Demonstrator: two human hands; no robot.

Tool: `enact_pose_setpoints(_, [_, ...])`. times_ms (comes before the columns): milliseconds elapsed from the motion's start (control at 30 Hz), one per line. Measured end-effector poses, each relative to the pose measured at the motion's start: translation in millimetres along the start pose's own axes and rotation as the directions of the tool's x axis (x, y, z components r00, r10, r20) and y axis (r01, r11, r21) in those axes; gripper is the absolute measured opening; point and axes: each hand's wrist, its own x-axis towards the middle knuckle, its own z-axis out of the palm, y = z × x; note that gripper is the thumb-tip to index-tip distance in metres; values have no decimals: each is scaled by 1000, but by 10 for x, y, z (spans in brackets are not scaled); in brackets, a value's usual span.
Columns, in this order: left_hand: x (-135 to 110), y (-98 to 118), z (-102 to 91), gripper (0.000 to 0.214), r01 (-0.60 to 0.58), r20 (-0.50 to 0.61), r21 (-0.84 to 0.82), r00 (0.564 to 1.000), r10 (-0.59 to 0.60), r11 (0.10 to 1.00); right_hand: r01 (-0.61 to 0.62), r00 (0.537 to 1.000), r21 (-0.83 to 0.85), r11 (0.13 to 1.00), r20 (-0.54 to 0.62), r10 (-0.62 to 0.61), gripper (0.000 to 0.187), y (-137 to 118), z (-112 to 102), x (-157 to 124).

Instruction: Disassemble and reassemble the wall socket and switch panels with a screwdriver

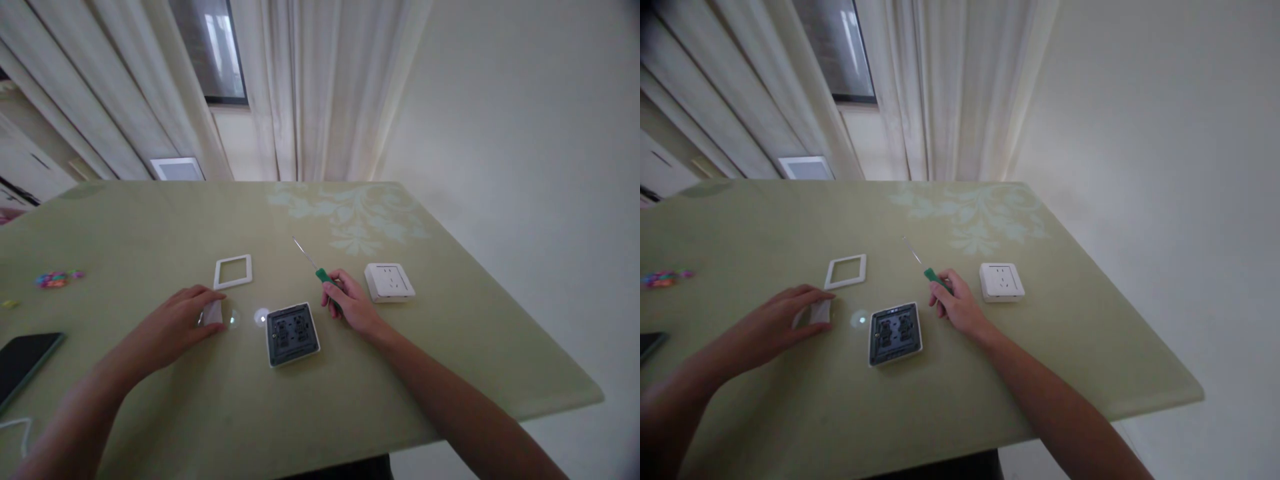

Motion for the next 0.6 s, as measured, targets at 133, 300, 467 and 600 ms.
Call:
enact_pose_setpoints(133, [68, 129, -79, 54, 50, 70, -12, 996, -49, 999, -11, 1000, 22, 1000, 9, 11, 32, -11, 25, -30])
enact_pose_setpoints(300, [208, 22, -223, 43, 115, -24, -26, 993, -116, 993, -18, 1000, 25, 1000, 5, 17, 30, -49, 63, -59])
enact_pose_setpoints(467, [510, 46, -195, 41, 121, -131, 97, 986, -107, 988, -27, 1000, 8, 1000, -13, 27, 30, -72, 57, -60])
enact_pose_setpoints(600, [726, 186, -20, 49, 31, -70, 74, 997, -26, 997, -35, 999, 2, 999, -26, 35, 33, -65, 53, -59])
